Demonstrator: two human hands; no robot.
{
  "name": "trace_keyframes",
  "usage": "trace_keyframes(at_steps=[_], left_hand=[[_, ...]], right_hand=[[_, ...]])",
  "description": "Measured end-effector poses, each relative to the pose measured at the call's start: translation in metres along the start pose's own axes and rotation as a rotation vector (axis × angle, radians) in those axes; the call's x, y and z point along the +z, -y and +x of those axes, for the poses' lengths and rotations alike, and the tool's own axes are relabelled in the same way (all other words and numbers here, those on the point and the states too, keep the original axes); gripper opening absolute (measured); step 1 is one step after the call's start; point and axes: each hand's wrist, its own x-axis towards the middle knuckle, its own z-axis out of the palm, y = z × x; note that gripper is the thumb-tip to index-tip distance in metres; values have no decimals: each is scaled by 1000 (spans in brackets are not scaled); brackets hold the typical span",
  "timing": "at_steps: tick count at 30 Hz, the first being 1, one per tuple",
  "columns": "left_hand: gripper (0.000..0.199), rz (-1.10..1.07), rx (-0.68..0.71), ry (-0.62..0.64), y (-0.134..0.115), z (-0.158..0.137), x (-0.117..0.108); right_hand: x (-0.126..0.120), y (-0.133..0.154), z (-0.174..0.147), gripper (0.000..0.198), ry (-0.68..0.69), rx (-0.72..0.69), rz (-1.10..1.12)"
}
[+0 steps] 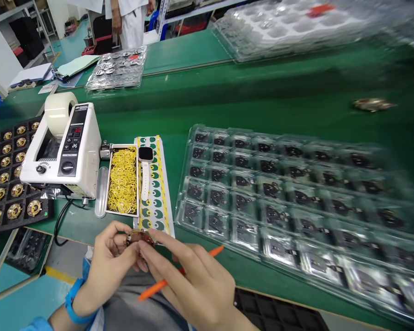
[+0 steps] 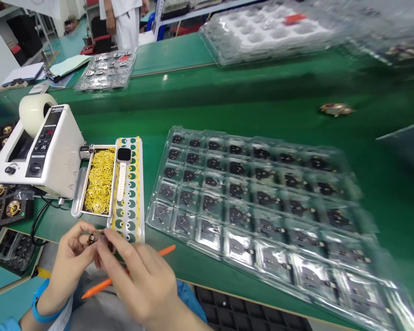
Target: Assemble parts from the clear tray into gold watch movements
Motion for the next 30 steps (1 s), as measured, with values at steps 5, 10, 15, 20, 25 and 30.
trace_keyframes(at_steps=[5, 10, 15, 20, 25, 30], left_hand=[[32, -68, 39, 21, 4, -3, 2], [25, 14, 63, -13, 12, -8, 1], [16, 235, 176, -11, 13, -12, -1], [19, 303, 217, -8, 14, -12, -2], [25, 363, 280, -18, 19, -11, -5], [33, 516, 416, -43, 19, -13, -6]], right_hand=[[7, -3, 8, 10, -117, 79, 129], [11, -7, 3, 11, -103, 18, 178], [10, -11, 2, 10, -87, 12, 224], [8, -16, 4, 15, -48, -77, 224], [9, -17, 4, 16, -37, -106, 188], [12, -14, 1, 11, -56, -74, 208]])
